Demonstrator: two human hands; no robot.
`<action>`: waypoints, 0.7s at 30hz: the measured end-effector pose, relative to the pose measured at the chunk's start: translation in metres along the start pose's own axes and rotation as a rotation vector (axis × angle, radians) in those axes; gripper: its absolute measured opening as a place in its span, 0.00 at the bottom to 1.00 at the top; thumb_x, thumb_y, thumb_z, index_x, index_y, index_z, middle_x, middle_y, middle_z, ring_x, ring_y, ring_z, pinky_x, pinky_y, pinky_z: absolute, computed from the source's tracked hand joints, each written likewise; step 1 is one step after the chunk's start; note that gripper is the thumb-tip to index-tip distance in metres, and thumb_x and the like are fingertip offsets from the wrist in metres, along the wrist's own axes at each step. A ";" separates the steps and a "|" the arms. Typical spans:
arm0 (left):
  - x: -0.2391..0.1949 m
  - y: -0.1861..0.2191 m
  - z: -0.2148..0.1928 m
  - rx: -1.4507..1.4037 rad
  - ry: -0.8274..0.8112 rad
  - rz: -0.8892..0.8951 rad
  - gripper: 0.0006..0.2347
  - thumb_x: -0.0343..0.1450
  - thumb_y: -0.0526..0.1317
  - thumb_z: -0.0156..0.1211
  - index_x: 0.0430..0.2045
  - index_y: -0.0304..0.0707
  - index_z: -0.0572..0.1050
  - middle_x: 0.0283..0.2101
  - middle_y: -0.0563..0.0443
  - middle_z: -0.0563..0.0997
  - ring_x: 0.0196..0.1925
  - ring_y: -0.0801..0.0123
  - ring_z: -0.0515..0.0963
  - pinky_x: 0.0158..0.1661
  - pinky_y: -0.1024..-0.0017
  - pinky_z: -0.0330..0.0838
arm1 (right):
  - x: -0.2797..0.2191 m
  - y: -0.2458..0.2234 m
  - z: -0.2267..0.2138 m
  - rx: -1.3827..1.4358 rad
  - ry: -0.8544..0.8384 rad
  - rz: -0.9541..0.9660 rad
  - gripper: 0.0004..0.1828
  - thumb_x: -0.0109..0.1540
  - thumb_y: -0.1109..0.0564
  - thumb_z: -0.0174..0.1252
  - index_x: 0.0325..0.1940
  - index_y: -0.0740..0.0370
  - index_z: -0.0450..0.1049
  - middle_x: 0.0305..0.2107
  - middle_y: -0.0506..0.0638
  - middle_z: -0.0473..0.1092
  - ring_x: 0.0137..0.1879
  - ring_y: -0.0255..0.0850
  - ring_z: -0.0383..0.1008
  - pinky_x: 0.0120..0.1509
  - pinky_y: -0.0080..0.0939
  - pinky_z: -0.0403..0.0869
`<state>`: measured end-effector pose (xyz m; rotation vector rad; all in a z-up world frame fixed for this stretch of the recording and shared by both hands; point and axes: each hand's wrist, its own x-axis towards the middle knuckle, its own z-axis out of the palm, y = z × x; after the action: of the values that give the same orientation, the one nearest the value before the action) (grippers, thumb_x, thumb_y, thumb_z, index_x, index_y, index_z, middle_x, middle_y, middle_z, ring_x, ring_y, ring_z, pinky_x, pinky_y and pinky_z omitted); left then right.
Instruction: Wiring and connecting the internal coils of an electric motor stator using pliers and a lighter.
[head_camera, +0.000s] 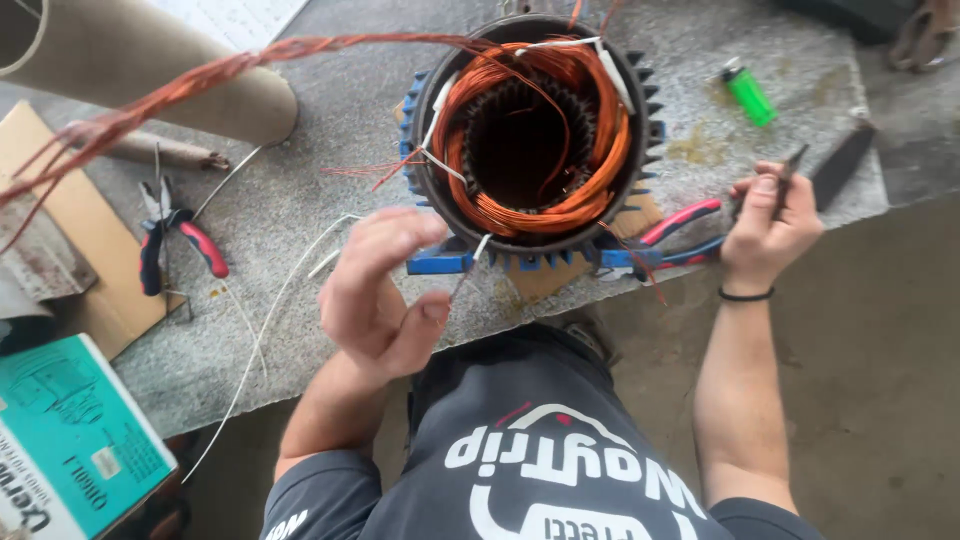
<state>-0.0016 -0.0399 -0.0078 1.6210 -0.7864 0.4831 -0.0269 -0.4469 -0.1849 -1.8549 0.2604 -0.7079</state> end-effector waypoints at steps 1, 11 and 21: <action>-0.012 -0.006 0.005 -0.022 0.010 0.025 0.16 0.76 0.38 0.61 0.56 0.32 0.70 0.51 0.39 0.82 0.54 0.56 0.84 0.61 0.58 0.76 | 0.002 -0.006 0.001 -0.015 0.017 -0.027 0.12 0.80 0.57 0.54 0.55 0.72 0.75 0.35 0.53 0.77 0.41 0.34 0.78 0.51 0.34 0.78; -0.071 -0.055 0.044 0.014 0.290 -0.208 0.32 0.76 0.54 0.64 0.69 0.33 0.60 0.73 0.36 0.64 0.76 0.52 0.64 0.75 0.58 0.57 | 0.001 -0.026 0.008 -0.237 0.060 -0.058 0.22 0.69 0.61 0.58 0.67 0.70 0.70 0.50 0.59 0.78 0.52 0.38 0.80 0.52 0.36 0.78; -0.063 -0.088 0.049 -0.095 0.319 -0.150 0.45 0.65 0.66 0.69 0.68 0.29 0.59 0.75 0.27 0.58 0.80 0.43 0.60 0.74 0.53 0.59 | -0.060 -0.128 0.026 0.530 -0.224 -0.027 0.30 0.73 0.37 0.54 0.61 0.69 0.73 0.49 0.55 0.77 0.55 0.41 0.78 0.64 0.42 0.75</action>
<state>0.0127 -0.0680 -0.1226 1.4555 -0.4392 0.5705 -0.0793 -0.3468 -0.0957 -1.4130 -0.0941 -0.5185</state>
